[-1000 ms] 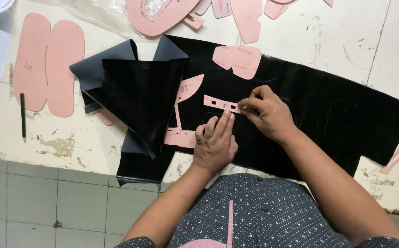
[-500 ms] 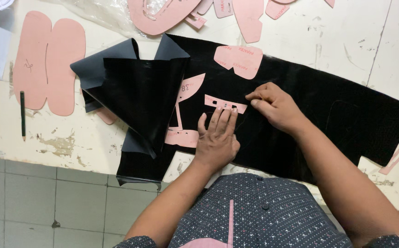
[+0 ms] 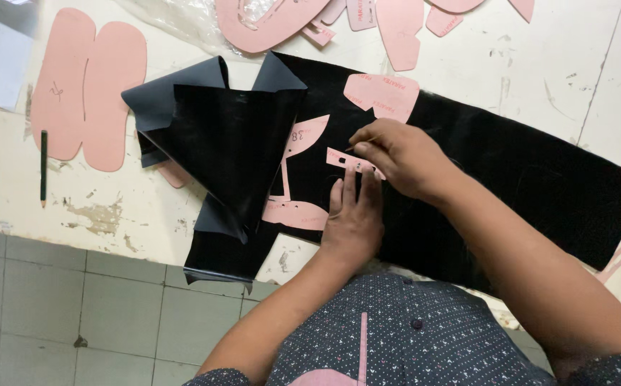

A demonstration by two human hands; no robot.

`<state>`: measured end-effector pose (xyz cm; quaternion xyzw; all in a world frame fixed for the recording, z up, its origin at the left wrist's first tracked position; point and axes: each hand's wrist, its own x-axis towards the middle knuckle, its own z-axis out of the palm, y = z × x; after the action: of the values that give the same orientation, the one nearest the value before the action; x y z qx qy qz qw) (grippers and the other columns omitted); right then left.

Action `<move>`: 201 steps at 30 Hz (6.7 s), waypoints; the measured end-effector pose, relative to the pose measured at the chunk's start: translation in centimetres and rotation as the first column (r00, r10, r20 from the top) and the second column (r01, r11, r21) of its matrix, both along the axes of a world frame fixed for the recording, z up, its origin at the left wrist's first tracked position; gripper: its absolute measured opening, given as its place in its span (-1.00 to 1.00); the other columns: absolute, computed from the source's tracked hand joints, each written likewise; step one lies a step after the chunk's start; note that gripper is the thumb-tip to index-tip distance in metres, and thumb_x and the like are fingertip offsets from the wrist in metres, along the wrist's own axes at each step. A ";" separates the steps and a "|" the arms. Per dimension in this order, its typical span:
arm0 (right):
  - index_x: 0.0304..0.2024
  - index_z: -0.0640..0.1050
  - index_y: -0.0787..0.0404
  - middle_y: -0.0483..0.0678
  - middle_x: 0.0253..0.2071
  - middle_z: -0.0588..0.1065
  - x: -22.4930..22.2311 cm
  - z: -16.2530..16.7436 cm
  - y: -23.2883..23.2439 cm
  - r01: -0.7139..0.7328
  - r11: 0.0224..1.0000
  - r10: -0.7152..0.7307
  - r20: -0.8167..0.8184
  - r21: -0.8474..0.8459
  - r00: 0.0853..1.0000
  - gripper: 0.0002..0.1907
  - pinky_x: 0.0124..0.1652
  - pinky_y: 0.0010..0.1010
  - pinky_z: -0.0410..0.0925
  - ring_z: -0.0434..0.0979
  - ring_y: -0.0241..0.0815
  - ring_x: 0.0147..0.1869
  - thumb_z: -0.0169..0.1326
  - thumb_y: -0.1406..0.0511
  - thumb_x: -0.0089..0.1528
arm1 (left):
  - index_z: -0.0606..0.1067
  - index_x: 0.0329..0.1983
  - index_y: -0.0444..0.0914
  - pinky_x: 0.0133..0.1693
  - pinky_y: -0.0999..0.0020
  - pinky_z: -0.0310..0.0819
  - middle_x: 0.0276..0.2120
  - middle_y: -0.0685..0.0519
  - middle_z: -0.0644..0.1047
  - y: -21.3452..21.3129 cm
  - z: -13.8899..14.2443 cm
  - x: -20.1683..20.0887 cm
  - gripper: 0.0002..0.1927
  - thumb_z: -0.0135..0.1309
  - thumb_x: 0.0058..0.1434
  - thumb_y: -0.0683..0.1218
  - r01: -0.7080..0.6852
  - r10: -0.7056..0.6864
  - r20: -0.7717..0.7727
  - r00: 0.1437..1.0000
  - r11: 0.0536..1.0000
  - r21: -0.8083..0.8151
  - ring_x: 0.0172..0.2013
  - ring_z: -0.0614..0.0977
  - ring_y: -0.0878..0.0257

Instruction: The person places pink paper pattern pieces on a sheet of black leather and traces around them with a pencil, repositioning the patterns to mark several outlines. The person then uses red-handled shears to cut along the traced outlines, separating the marked pieces from the leather sheet.

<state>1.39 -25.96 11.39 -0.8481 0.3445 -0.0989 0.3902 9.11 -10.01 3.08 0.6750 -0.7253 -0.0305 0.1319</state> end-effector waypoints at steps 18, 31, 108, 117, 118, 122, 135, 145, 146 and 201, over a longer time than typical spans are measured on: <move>-0.15 0.65 0.23 -0.02 -0.19 0.53 1.4 -0.7 -1.2 -0.036 0.991 0.061 -0.199 0.125 0.978 -0.81 -0.18 -0.37 0.47 0.64 -0.14 -0.25 0.18 0.34 0.19 | 0.33 0.47 -0.20 0.41 -0.11 -0.19 0.49 0.00 0.21 1.0 -0.3 1.9 -0.29 -0.03 0.22 0.04 -0.036 0.037 -0.083 0.996 0.999 0.018 0.50 0.12 0.16; -0.16 0.68 0.24 -0.07 -0.13 0.50 0.3 -1.9 -0.4 0.075 0.959 -0.039 -0.136 0.273 0.990 -0.81 -0.24 -0.47 0.52 0.64 -0.26 -0.23 0.24 0.44 0.16 | 0.34 0.47 -0.18 0.42 -0.09 -0.21 0.49 0.02 0.21 1.0 -0.5 1.6 -0.30 -0.01 0.22 0.04 -0.030 0.031 -0.086 0.996 1.000 0.008 0.52 0.09 0.14; -0.26 0.70 0.05 -0.11 -0.26 0.46 -5.2 -5.7 0.6 0.077 0.993 -0.089 -0.143 -0.084 0.986 -0.78 -0.23 -0.35 0.42 0.53 -0.15 -0.19 0.29 0.43 0.06 | 0.50 0.30 -0.27 0.34 0.02 -0.04 0.33 0.01 0.38 1.0 -1.3 1.3 -0.45 0.02 0.26 0.03 -0.042 0.035 -0.099 0.994 0.997 -0.064 0.38 0.28 0.15; -0.24 0.70 0.04 -0.12 -0.24 0.47 -5.3 -5.5 0.6 0.067 0.992 -0.081 -0.136 -0.104 0.987 -0.77 -0.21 -0.34 0.42 0.53 -0.14 -0.16 0.28 0.43 0.07 | 0.30 0.44 -0.28 0.38 -0.07 -0.11 0.42 -0.03 0.26 0.7 -1.7 1.2 -0.30 0.00 0.22 0.02 -0.040 0.043 -0.153 0.987 0.999 0.024 0.45 0.21 0.12; -0.24 0.69 0.04 -0.11 -0.23 0.47 -5.2 -5.5 0.6 0.064 0.992 -0.077 -0.129 -0.105 0.989 -0.77 -0.21 -0.34 0.42 0.53 -0.14 -0.15 0.28 0.42 0.07 | 0.27 0.46 -0.28 0.40 -0.10 -0.15 0.44 -0.04 0.24 0.6 -1.7 1.2 -0.28 0.00 0.22 0.03 -0.044 0.049 -0.142 0.989 0.998 0.040 0.47 0.19 0.13; -0.25 0.69 0.06 -0.08 -0.27 0.45 -5.4 -5.0 0.3 0.003 0.995 -0.011 -0.079 -0.102 0.997 -0.81 -0.20 -0.31 0.40 0.52 -0.11 -0.15 0.33 0.33 0.07 | 0.26 0.48 -0.30 0.44 -0.19 -0.28 0.45 -0.05 0.22 0.5 -1.8 1.1 -0.25 -0.01 0.22 0.05 -0.040 0.045 -0.119 0.992 0.998 0.050 0.51 0.11 0.12; -0.21 0.66 0.10 -0.04 -0.19 0.45 -5.1 -4.6 1.1 0.035 0.994 -0.043 -0.073 -0.108 0.996 -0.78 -0.20 -0.30 0.41 0.51 -0.08 -0.13 0.32 0.28 0.09 | 0.29 0.44 -0.32 0.40 -0.24 -0.20 0.42 -0.06 0.25 0.2 -0.8 1.2 -0.25 -0.01 0.18 0.04 -0.036 0.042 -0.111 0.993 0.998 0.051 0.47 0.18 0.07; -0.13 0.61 0.21 0.04 -0.21 0.53 -1.3 -1.7 0.4 0.111 0.986 -0.123 -0.087 -0.124 0.989 -0.80 -0.09 -0.24 0.41 0.57 0.02 -0.08 0.09 0.22 0.36 | 0.41 0.31 -0.44 0.36 -0.08 -0.16 0.36 -0.35 0.27 0.4 0.7 0.5 -0.40 -0.13 0.29 0.00 0.025 -0.032 0.215 0.976 0.999 0.034 0.37 0.29 -0.22; -0.09 0.59 0.23 0.04 -0.18 0.56 -0.6 -1.5 0.3 0.138 0.989 -0.142 -0.107 -0.044 0.984 -0.77 -0.10 -0.25 0.42 0.59 0.02 -0.08 0.07 0.21 0.37 | 0.42 0.29 -0.44 0.35 -0.07 -0.14 0.35 -0.36 0.27 0.4 0.6 0.6 -0.41 -0.14 0.29 -0.01 0.034 -0.043 0.227 0.973 0.998 0.043 0.36 0.30 -0.24; -0.16 0.62 0.23 0.01 -0.20 0.57 -5.0 -0.8 2.8 0.004 0.982 -0.036 -0.169 -0.187 0.985 -0.86 -0.18 -0.26 0.46 0.61 0.02 -0.15 0.15 0.32 0.27 | 0.55 -0.04 -0.35 0.06 0.07 0.31 -0.02 -0.08 0.47 -2.6 3.2 5.2 -0.57 0.09 0.04 -0.05 0.140 -0.119 -0.272 0.955 0.988 0.059 0.02 0.47 -0.01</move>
<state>-3.66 -23.11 10.56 -0.8827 0.3745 -0.0610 0.2771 14.28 -12.62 6.32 0.6201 -0.7418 -0.1581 0.2002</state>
